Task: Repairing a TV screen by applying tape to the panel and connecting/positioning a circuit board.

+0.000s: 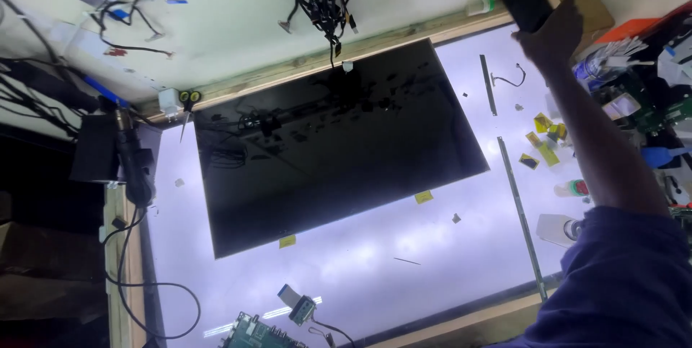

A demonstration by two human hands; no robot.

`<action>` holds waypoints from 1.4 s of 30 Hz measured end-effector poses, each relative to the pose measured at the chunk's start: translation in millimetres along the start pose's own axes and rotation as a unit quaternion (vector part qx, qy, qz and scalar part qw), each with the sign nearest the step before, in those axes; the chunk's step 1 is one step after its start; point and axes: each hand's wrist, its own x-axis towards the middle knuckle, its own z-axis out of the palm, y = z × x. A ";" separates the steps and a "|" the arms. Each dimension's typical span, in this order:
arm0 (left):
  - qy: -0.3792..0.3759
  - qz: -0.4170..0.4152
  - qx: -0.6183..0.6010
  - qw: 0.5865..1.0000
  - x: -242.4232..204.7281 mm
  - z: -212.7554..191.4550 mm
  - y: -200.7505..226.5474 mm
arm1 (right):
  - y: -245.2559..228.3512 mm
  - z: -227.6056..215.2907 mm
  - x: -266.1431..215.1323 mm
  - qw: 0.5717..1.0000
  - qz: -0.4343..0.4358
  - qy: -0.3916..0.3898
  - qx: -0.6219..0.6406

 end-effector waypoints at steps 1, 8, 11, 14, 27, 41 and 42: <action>0.004 0.004 -0.002 1.000 5.4 -2.7 16.8 | -23.4 -36.6 -27.4 0.996 -0.039 -0.016 0.080; 0.085 0.073 -0.104 0.988 -31.5 4.9 130.3 | -141.5 -238.5 -278.7 0.896 -0.245 -0.130 0.348; 0.141 0.082 -0.450 0.878 0.6 -18.1 168.0 | -174.1 -294.5 -385.5 0.806 -0.313 -0.138 0.484; 0.213 0.345 -0.350 0.844 -4.7 -13.0 200.4 | -209.9 -344.5 -473.7 0.765 -0.294 -0.183 0.543; 0.307 0.253 -0.520 0.756 -150.9 -41.4 117.6 | -266.1 -383.8 -639.7 0.290 0.142 -0.603 0.730; 0.242 0.347 -0.451 0.786 -242.1 -71.5 129.9 | -317.7 -466.3 -668.9 0.071 0.206 -0.678 0.702; 0.241 0.346 -0.451 0.787 -248.0 -72.9 136.9 | -320.1 -469.3 -671.0 0.070 0.206 -0.677 0.703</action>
